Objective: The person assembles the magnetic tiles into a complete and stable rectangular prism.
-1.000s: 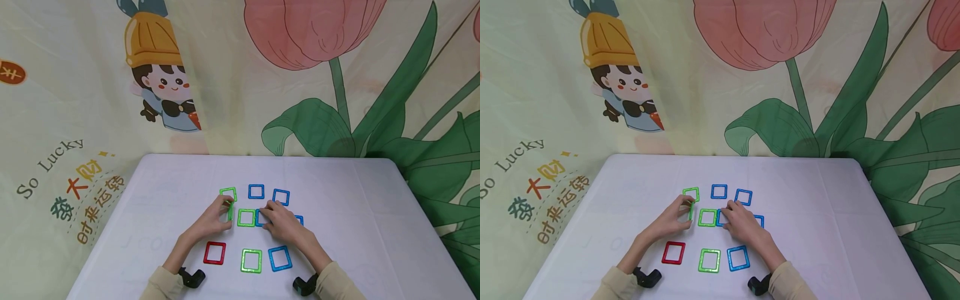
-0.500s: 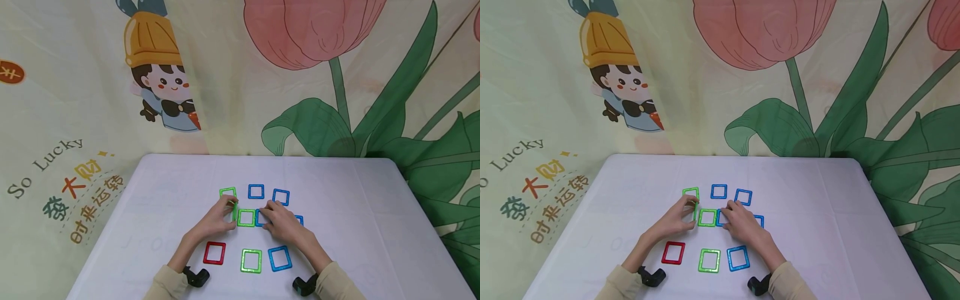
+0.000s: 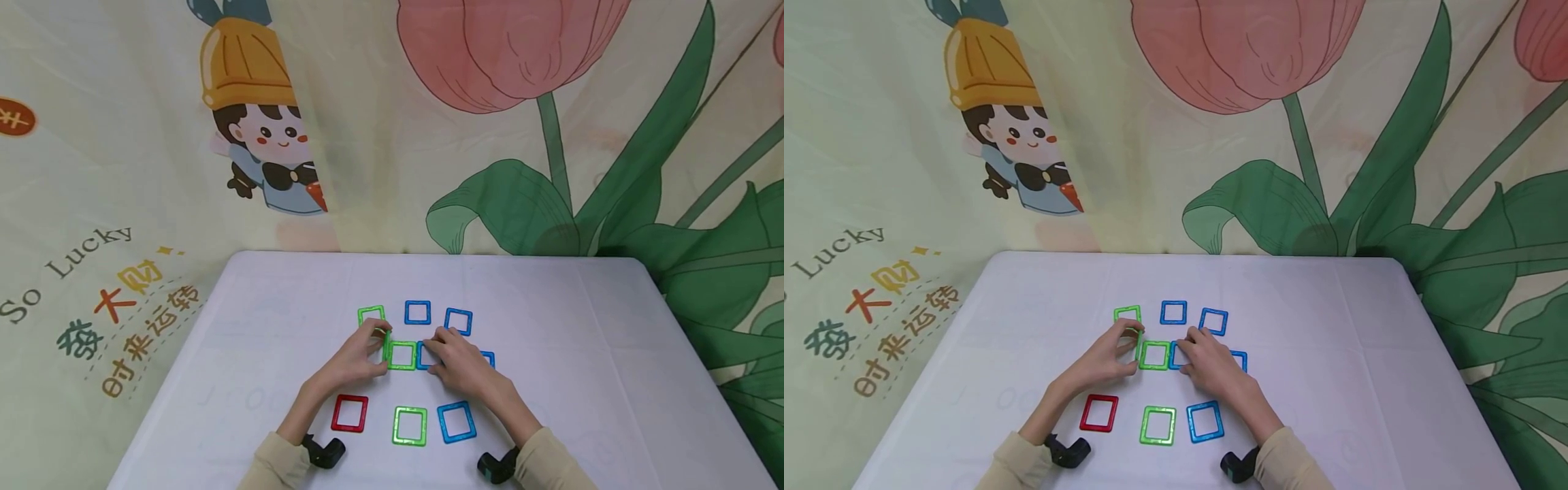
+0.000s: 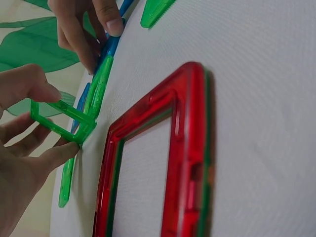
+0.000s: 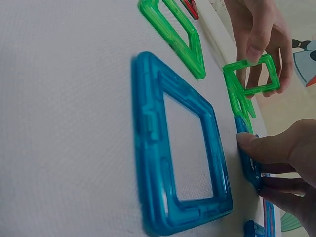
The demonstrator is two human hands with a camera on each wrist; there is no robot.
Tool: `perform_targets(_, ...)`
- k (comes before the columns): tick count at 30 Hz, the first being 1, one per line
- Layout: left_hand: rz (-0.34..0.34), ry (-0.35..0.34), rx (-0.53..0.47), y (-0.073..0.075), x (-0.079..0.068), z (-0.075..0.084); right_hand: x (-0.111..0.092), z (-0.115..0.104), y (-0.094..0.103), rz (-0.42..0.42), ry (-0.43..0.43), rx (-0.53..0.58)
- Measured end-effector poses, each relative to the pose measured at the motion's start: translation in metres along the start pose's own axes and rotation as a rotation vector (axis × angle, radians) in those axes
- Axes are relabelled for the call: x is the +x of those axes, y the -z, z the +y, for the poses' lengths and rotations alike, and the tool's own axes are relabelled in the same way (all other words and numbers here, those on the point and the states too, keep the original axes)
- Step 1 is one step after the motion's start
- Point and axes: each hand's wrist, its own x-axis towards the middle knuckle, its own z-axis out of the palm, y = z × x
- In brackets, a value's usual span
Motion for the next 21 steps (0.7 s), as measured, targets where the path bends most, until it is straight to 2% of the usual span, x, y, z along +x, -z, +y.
perform_targets(21,-0.015,0.025,0.001,-0.0028,0.0013,-0.0002,0.0002,0.0014,0.0,0.0,0.003,0.003)
